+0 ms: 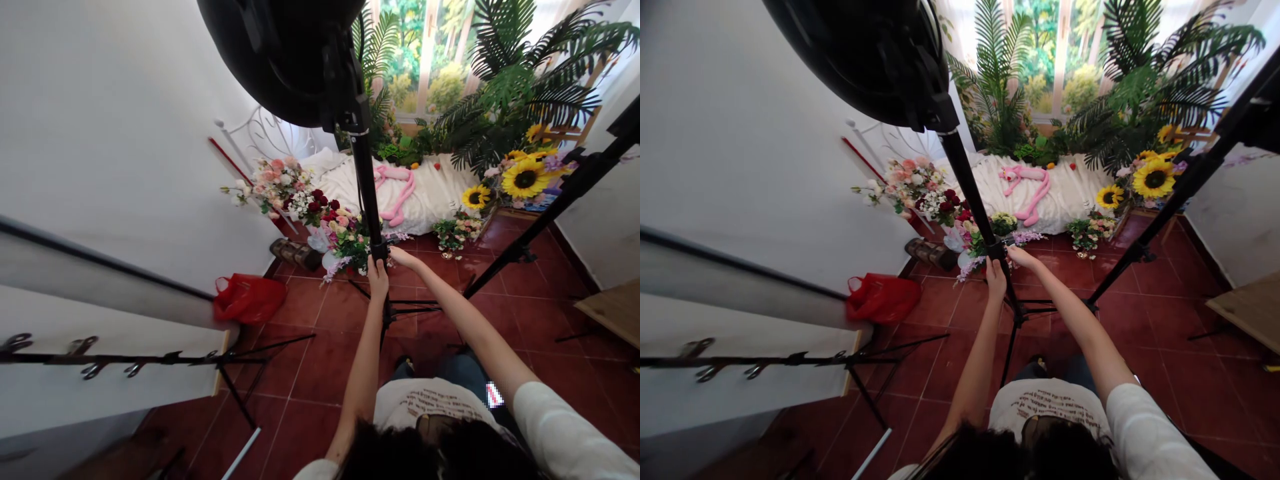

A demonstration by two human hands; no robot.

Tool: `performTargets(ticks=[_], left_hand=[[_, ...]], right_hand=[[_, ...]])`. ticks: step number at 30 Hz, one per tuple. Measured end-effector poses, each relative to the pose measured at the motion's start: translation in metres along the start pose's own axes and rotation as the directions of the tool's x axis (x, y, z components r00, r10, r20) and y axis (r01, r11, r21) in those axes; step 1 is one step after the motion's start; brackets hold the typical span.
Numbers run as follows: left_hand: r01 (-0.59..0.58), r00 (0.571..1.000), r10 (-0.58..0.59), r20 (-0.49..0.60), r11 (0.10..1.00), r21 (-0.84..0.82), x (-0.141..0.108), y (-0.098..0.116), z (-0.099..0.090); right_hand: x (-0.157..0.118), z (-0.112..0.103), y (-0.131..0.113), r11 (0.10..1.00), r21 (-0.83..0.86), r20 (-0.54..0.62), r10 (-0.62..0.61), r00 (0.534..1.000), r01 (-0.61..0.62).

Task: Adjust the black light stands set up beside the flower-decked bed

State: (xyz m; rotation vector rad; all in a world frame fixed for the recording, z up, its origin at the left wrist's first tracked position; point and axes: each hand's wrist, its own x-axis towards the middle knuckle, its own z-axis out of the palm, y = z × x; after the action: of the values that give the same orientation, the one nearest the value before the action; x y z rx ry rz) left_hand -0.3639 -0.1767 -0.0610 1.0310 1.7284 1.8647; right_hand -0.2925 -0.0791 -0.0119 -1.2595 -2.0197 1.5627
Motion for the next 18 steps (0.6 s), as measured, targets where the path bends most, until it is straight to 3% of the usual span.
performTargets(ticks=[5, 10, 13, 18], left_hand=[[-0.014, 1.0, 0.014, 0.007, 1.0, -0.004, 0.001, -0.002, -0.001], [-0.009, 1.0, 0.009, 0.007, 1.0, -0.012, 0.0, 0.0, -0.001], [-0.002, 1.0, 0.002, 0.002, 1.0, -0.015, 0.0, 0.0, 0.0], [-0.001, 1.0, 0.001, -0.002, 1.0, -0.012, 0.0, 0.0, 0.0]], right_hand=[[-0.01, -0.005, 0.003, 0.945, 0.309, 0.038, 0.1, 0.994, -0.107], [-0.029, -0.001, 0.019, 0.769, 0.613, 0.152, 0.111, 0.982, -0.182], [-0.033, 0.009, 0.029, 0.744, 0.657, 0.097, 0.079, 0.992, -0.123], [-0.026, 0.025, 0.045, 0.838, 0.545, -0.021, 0.012, 1.0, 0.002]])
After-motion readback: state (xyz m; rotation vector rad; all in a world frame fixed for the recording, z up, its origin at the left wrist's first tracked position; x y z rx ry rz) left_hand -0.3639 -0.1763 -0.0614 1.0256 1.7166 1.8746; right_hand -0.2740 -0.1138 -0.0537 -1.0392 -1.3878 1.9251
